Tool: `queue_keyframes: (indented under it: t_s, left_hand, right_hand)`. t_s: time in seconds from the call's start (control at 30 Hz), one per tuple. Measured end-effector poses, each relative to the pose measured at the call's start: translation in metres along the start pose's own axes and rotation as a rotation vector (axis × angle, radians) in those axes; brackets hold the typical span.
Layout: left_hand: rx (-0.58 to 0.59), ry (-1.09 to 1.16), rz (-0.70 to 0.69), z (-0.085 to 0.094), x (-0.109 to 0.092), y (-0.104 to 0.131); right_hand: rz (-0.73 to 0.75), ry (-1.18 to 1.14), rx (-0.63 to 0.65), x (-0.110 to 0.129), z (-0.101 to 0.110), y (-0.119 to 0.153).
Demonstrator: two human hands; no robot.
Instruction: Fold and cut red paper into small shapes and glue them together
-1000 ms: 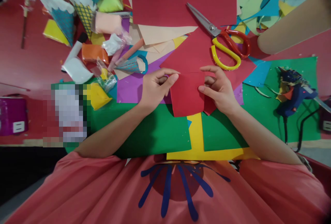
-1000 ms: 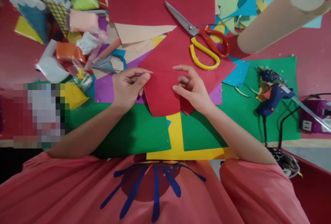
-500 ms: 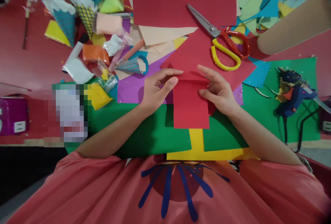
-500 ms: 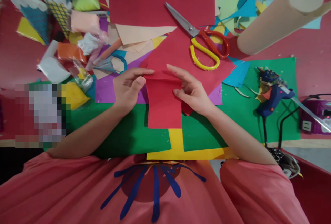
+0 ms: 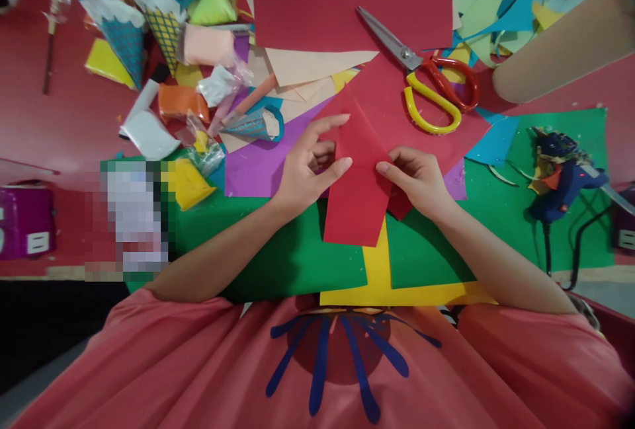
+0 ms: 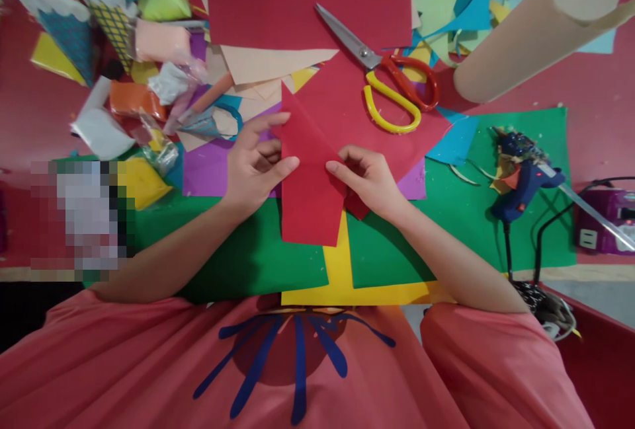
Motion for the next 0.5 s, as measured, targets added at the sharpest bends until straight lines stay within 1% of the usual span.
queue_keyframes:
  t_s: [0.1, 0.23, 0.3, 0.4, 0.5]
  left_hand:
    - [0.068, -0.015, 0.025, -0.001, -0.002, 0.000]
    - [0.110, -0.144, 0.012, -0.001, -0.009, -0.001]
    - [0.130, -0.164, -0.002, -0.001, -0.011, -0.002]
    - [0.122, -0.134, -0.031, 0.000, -0.010, -0.002]
    - [0.093, -0.109, -0.039, 0.001, -0.005, -0.002]
  right_hand:
    - [-0.009, 0.014, 0.013, 0.001, -0.001, 0.000]
    - [-0.063, -0.033, 0.024, 0.004, -0.001, -0.001]
    - [-0.070, -0.029, 0.030, 0.005, 0.000, -0.001]
    - [-0.051, -0.018, 0.044, 0.005, 0.001, -0.001]
    - [-0.001, -0.026, 0.035, 0.002, 0.003, -0.001]
Point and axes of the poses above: each hand's wrist, its own y-axis away from the middle knuckle, its own z-axis out of the back of the hand, x = y × z, the point moved 1 cm from there along -y, towards the middle knuckle, and after that the axes turned 10 degrees about x, right-handed, at the moved point
